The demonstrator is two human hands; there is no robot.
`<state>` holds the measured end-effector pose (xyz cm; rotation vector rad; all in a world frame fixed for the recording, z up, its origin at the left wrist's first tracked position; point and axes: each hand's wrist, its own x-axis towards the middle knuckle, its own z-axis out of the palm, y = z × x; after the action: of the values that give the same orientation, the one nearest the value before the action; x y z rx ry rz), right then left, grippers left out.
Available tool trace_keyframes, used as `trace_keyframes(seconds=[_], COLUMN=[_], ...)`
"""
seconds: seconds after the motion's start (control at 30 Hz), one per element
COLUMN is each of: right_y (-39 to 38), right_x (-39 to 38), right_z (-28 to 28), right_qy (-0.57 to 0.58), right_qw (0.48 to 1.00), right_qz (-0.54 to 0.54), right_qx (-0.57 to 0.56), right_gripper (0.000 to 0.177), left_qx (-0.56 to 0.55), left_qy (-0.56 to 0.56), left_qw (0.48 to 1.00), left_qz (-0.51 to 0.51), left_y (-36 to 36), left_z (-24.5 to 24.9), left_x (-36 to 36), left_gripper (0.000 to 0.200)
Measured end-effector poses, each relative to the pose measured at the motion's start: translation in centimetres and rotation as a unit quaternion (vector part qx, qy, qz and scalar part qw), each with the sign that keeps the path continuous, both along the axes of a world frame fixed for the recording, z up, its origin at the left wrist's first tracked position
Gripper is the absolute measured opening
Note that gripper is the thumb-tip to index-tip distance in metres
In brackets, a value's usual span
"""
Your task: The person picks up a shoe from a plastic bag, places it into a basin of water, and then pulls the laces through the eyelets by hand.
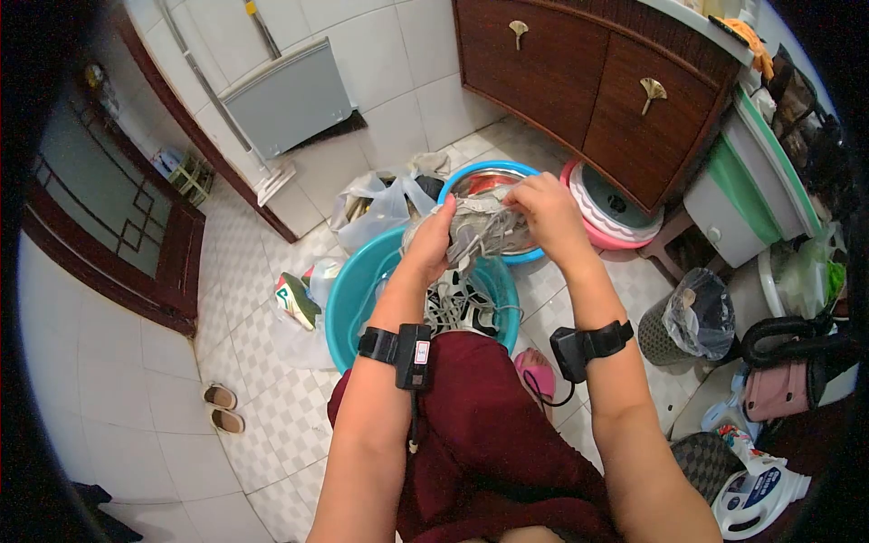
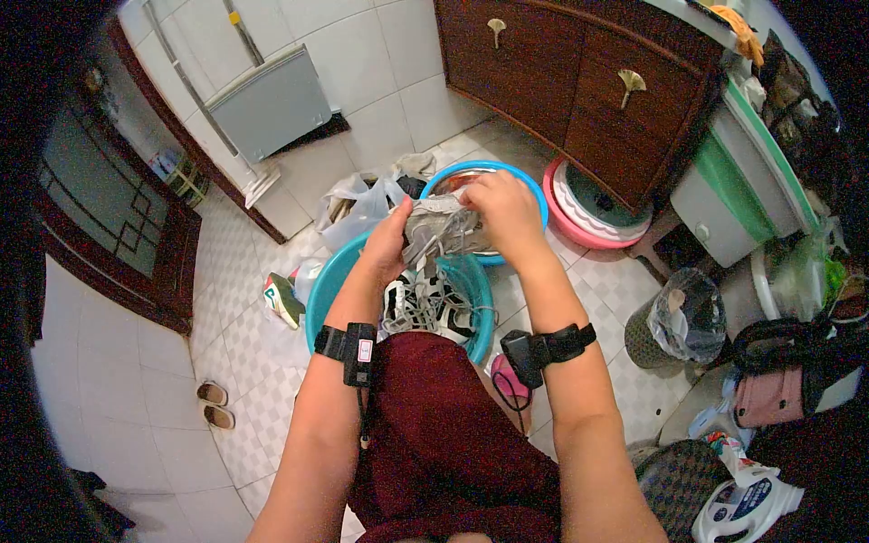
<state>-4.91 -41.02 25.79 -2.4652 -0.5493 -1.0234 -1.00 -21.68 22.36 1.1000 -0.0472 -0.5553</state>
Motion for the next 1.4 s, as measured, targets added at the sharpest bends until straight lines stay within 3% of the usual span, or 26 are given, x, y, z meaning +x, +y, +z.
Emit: trace_keyframes(seconds=[0.27,0.37,0.47,0.8,0.9,1.03,1.13,1.23,1.33,1.4], right_y=[-1.1,0.3,1.7,1.8,1.4,-0.3,-2.5,-5.5,-6.3,-6.2], right_x=[-0.3,-0.8,-1.3,-0.1,0.3,1.3,1.9,1.5,0.9,0.6], right_z=[-0.6,0.0,0.2,-1.0,-0.5,-0.2,0.8,2.3,1.5,0.1], right_qy=[0.037,-0.013,-0.012,0.024,0.005,-0.021,-0.07,-0.067,0.052,0.221], right_qw=[0.986,0.999,0.998,0.995,1.0,0.982,0.928,0.882,0.94,0.947], right_qz=[-0.157,-0.038,0.04,0.032,0.0,-0.15,-0.181,-0.196,-0.184,-0.191], right_qx=[-0.036,0.008,-0.042,-0.092,-0.027,0.114,0.318,0.423,0.284,0.136], right_gripper=[0.012,0.014,0.012,0.012,0.009,0.005,0.006,0.009,0.01,0.013], left_qx=[0.041,0.044,0.02,0.033,0.026,0.02,0.031,0.061,0.072,0.067], left_qy=[0.03,0.032,-0.001,0.014,0.006,0.005,0.013,0.02,0.026,0.026], left_qw=[0.999,0.999,1.0,0.999,1.0,1.0,0.999,0.998,0.997,0.997], left_qz=[0.003,0.001,-0.009,-0.018,-0.01,-0.005,-0.009,-0.001,0.007,0.015], left_y=[0.0,0.1,0.1,0.0,0.1,0.2,0.2,0.4,0.3,0.0], left_z=[0.2,-0.1,-0.6,0.5,0.0,-0.1,-0.1,-0.3,-0.3,-0.2], left_x=[-0.3,-0.1,0.2,-0.5,-0.1,-0.1,-0.1,-0.2,-0.2,-0.3], left_gripper=[0.047,0.047,0.045,0.047,0.048,0.049,0.049,0.05,0.05,0.051])
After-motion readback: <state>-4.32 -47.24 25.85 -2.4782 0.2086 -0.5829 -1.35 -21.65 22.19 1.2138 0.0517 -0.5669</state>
